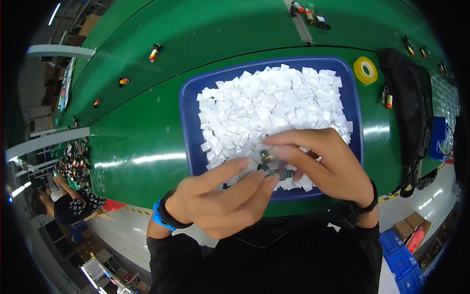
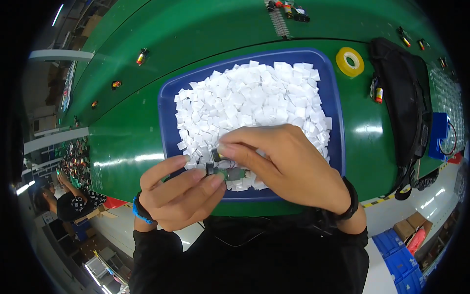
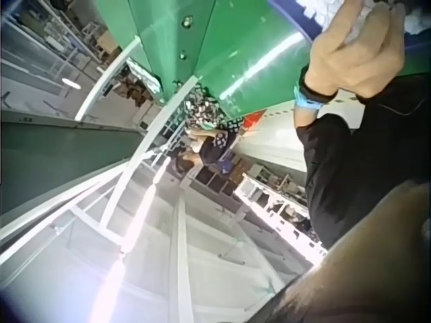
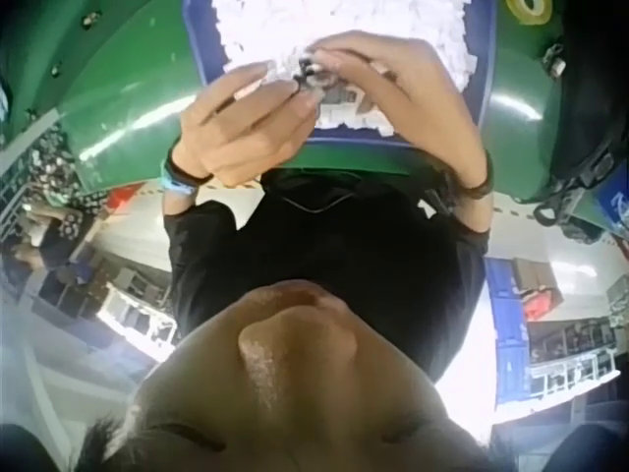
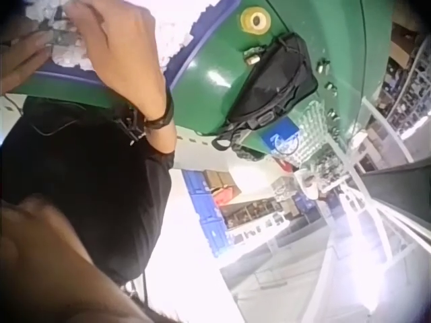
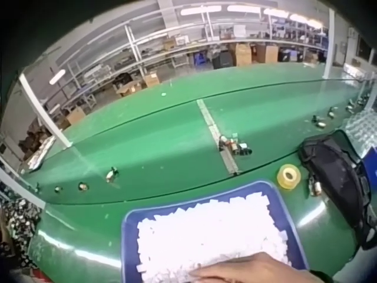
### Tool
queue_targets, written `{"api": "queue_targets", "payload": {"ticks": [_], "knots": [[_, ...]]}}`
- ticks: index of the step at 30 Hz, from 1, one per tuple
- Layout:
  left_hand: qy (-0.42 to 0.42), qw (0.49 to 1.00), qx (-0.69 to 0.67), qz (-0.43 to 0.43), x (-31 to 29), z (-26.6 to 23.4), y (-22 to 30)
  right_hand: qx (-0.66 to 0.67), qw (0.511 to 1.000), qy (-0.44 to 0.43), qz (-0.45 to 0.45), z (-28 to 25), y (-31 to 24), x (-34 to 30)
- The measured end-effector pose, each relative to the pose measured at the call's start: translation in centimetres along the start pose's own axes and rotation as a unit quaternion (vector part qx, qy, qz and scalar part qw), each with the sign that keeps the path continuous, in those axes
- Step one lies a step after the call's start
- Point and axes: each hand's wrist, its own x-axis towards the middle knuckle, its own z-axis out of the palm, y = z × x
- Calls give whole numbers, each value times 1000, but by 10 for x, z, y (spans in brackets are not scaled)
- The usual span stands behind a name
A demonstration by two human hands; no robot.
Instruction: The person tears tape from a dispenser and wraps it around a battery and circuit board assembly before placing the unit on the table. They repeat this process for several units, occasionally pressing a plastic piece against the assembly before taping.
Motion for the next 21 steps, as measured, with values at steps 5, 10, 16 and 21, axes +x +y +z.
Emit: {"api": "queue_targets", "payload": {"ticks": [5, 10, 16, 21], "knots": [[55, 974, -132, -176, 17, 5, -1, 158, 983, -21, 94, -8, -13, 1], [94, 777, -379, -494, 30, 1, -6, 122, 990, 71, 11, 4, -8, -6], [-176, 757, -341, -529, 31, -2, -13, -26, 991, 86, -96, 5, 3, -3], [-135, 778, -381, -482, 22, 11, -13, -74, 982, 112, -135, 6, 0, -5]]}}
